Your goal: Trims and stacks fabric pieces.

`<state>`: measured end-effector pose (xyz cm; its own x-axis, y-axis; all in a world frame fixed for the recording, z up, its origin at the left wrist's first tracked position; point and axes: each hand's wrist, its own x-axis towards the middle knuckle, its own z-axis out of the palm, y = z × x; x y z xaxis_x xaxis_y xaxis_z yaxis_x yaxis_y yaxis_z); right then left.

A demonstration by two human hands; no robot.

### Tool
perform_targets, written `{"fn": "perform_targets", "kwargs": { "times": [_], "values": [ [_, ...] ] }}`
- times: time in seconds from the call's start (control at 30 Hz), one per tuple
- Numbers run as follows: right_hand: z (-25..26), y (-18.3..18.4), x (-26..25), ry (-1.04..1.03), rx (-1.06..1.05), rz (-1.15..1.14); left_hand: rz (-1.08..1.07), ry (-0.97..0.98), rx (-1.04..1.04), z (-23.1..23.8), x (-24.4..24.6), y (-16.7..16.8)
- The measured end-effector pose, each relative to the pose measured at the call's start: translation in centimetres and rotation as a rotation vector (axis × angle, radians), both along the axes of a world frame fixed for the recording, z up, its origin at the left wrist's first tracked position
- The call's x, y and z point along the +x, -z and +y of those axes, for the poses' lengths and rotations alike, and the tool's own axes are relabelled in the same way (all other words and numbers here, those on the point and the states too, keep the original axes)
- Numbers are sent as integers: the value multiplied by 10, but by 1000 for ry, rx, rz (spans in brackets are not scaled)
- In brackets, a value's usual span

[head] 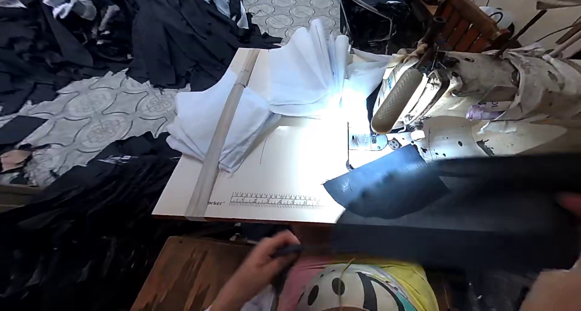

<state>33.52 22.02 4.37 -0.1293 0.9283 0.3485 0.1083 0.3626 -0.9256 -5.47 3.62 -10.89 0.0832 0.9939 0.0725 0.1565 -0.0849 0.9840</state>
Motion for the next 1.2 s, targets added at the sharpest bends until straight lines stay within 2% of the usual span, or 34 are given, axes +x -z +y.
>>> {"fn": "perform_targets", "kwargs": {
  "times": [0.03,0.07,0.1,0.17,0.23,0.3,0.33,0.4,0.43,0.5,0.53,0.57,0.63,0.7,0.8,0.87,0.9,0.97,1.03,1.07,1.1,1.2],
  "values": [
    [16,15,-7,19,-56,-102,-28,-114,34,0,-4,-9],
    [32,29,-16,40,-114,-219,47,-222,63,6,-5,-19],
    [48,45,-20,39,-156,-410,218,-308,73,14,-4,-26],
    [69,67,-28,1,-226,-828,572,-336,-41,29,4,-37],
    [63,67,-44,93,-263,-1056,725,-322,-107,38,13,-40],
    [36,60,-68,192,-1,-1067,749,-322,-113,39,18,-38],
    [20,60,-84,164,173,-1016,755,-322,-108,39,20,-37],
    [-9,61,-126,-79,355,-952,767,-321,-95,40,21,-36],
    [-19,62,-146,-249,341,-1008,772,-325,-84,41,22,-37],
    [-22,59,-180,-620,77,-1242,770,-346,-55,41,25,-38],
    [-17,62,-189,-727,-14,-1319,766,-362,-40,39,26,-37],
    [-10,64,-190,-747,-31,-1325,756,-377,-33,37,25,-37],
    [1,63,-173,-619,110,-1125,700,-411,-15,32,23,-36],
    [2,60,-157,-553,175,-771,568,-426,80,26,27,-36],
    [-27,59,-162,-737,171,-436,241,-348,326,28,54,-43],
    [-44,61,-166,-800,241,-290,117,-218,415,35,71,-41],
    [-45,57,-159,-809,249,-184,105,-123,388,35,74,-38],
    [-41,36,-125,-763,213,52,204,115,187,25,68,-27],
    [-36,14,-77,-499,185,225,360,354,-157,14,49,-13],
    [-28,10,-54,-343,171,254,387,410,-315,10,36,-4],
    [-18,7,-38,-210,119,239,365,352,-346,4,20,0],
    [7,12,-33,45,-141,134,137,-83,52,-5,-13,-18]
  ]
}}
